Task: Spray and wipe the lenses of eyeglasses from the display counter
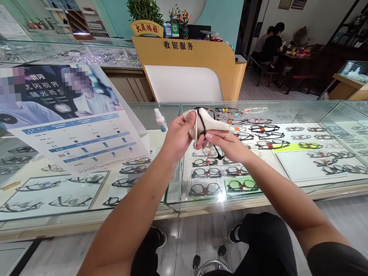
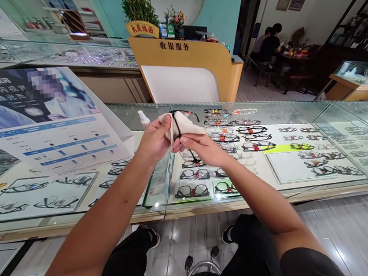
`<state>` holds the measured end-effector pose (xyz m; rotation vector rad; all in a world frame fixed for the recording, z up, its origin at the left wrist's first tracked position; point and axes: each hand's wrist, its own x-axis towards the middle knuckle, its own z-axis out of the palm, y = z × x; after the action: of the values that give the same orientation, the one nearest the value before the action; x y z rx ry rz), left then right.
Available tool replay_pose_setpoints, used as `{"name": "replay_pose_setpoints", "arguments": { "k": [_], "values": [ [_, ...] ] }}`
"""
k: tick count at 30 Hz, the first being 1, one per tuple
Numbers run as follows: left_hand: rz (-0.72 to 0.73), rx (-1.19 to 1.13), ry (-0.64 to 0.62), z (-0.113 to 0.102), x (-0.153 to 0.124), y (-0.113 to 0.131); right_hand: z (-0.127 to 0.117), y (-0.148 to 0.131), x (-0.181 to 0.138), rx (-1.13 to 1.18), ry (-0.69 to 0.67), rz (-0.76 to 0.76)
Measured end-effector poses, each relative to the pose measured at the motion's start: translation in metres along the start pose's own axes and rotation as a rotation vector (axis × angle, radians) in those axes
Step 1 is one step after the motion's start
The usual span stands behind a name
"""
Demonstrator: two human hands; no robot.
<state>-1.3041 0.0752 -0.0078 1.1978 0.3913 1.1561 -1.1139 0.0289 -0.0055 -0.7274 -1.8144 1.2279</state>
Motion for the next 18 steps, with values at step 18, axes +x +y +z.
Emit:
{"name": "replay_pose_setpoints", "arguments": {
  "k": [18],
  "values": [
    [0.049, 0.016, 0.044, 0.002, -0.003, -0.002, 0.006, 0.003, -0.006, -0.058, 0.080, 0.026]
  ]
}}
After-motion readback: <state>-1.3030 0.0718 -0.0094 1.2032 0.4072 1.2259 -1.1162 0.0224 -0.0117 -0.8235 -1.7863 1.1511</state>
